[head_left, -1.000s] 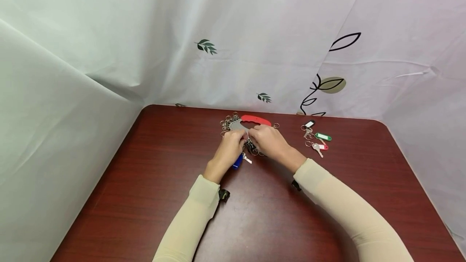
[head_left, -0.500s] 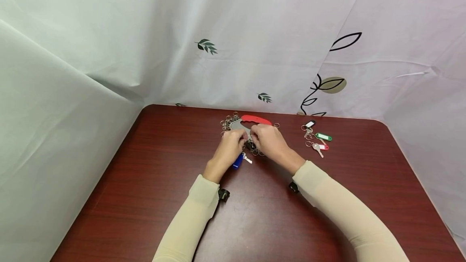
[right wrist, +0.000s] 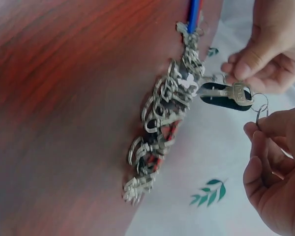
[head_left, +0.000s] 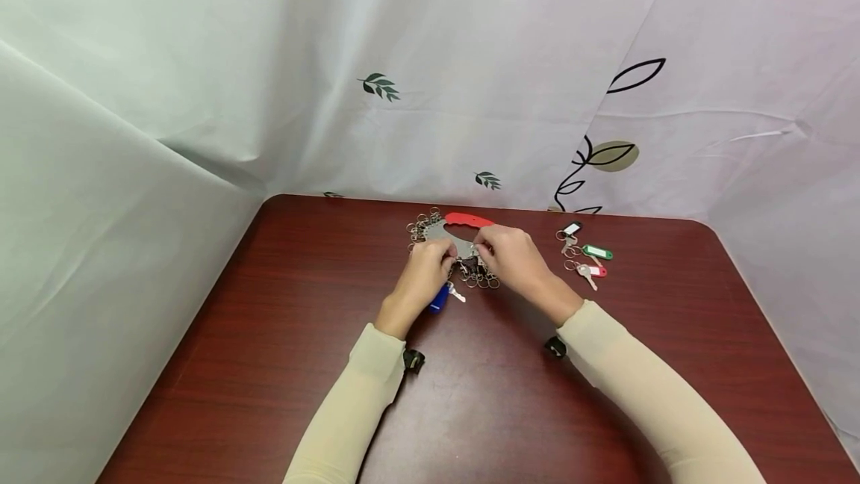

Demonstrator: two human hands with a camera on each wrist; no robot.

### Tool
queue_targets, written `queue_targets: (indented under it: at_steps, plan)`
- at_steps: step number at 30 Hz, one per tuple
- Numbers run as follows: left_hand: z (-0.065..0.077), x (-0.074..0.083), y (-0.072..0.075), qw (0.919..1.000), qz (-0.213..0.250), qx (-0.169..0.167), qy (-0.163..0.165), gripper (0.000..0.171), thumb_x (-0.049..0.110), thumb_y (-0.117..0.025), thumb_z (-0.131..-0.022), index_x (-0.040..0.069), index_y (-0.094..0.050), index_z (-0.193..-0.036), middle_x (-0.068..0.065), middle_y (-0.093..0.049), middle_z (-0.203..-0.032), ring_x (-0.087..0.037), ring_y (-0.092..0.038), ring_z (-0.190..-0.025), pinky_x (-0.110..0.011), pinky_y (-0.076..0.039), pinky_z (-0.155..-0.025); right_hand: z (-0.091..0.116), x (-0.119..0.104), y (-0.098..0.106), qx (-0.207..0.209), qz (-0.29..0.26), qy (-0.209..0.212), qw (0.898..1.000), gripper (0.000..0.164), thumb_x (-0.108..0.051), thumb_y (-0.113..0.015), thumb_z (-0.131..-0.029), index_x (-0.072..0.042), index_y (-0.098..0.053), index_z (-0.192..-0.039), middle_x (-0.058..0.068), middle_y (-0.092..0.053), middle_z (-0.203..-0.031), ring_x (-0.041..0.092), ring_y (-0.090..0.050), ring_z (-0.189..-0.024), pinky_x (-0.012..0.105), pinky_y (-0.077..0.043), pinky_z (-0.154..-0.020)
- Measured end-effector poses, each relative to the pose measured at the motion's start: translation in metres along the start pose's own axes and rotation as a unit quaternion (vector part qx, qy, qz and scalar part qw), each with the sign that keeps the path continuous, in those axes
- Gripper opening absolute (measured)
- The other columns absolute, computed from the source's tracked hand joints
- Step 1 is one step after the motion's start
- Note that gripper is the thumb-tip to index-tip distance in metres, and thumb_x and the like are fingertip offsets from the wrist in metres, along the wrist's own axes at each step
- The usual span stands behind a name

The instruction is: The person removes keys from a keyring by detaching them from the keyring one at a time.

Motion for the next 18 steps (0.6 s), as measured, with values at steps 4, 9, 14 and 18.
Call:
queue_targets:
  at_steps: [4, 9, 14, 18]
  plan:
    - [0.001, -0.001, -0.001, 0.9999, 0.005, -0.014, 0.003, 0.007, -0.001, -0.069, -0.084, 0.006, -0.067, -0.082, -0.006, -0.071, -0.083, -0.018, -0.065, -0.079, -0.035, -0.057, -0.071, 0.004, 0.006, 0.014, 0.017, -0.010, 0.000, 1.000, 0.005, -0.009, -0.066, -0.086, -0.008, -0.071, -0.085, 0.006, -0.072, -0.080, 0.018, -0.062, -0.065, 0.038, -0.055, -0.060]
    - [0.002, -0.001, -0.006, 0.9993, 0.007, -0.037, 0.001, 0.006, -0.001, -0.068, -0.085, 0.005, -0.068, -0.082, -0.005, -0.070, -0.081, -0.017, -0.063, -0.078, -0.034, -0.057, -0.070, 0.015, 0.020, 0.033, 0.040, -0.012, -0.001, 0.999, 0.005, -0.008, -0.066, -0.086, -0.008, -0.070, -0.084, 0.006, -0.071, -0.078, 0.016, -0.060, -0.061, 0.034, -0.054, -0.054]
    - [0.003, 0.000, -0.011, 0.9969, 0.001, -0.079, -0.005, 0.006, 0.001, -0.068, -0.085, 0.007, -0.068, -0.082, -0.003, -0.067, -0.079, -0.017, -0.061, -0.077, -0.034, -0.055, -0.071, 0.030, 0.040, 0.051, 0.046, -0.010, -0.017, 0.999, 0.004, -0.008, -0.068, -0.086, -0.008, -0.071, -0.083, 0.005, -0.070, -0.077, 0.015, -0.059, -0.060, 0.035, -0.051, -0.053]
    - [0.004, 0.000, -0.017, 0.9929, -0.005, -0.119, -0.003, 0.006, 0.001, -0.066, -0.084, 0.007, -0.067, -0.084, -0.003, -0.067, -0.080, -0.017, -0.058, -0.077, -0.035, -0.053, -0.071, 0.042, 0.057, 0.062, 0.027, -0.003, -0.043, 0.999, 0.003, -0.008, -0.069, -0.085, -0.009, -0.070, -0.083, 0.003, -0.069, -0.076, 0.015, -0.057, -0.060, 0.036, -0.051, -0.053]
Point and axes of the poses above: each hand's wrist, its own z-axis away from the middle knuckle, its own y-axis out of the back of the hand, x = y × z, the point moved 6 cm from there along -z, towards the middle knuckle
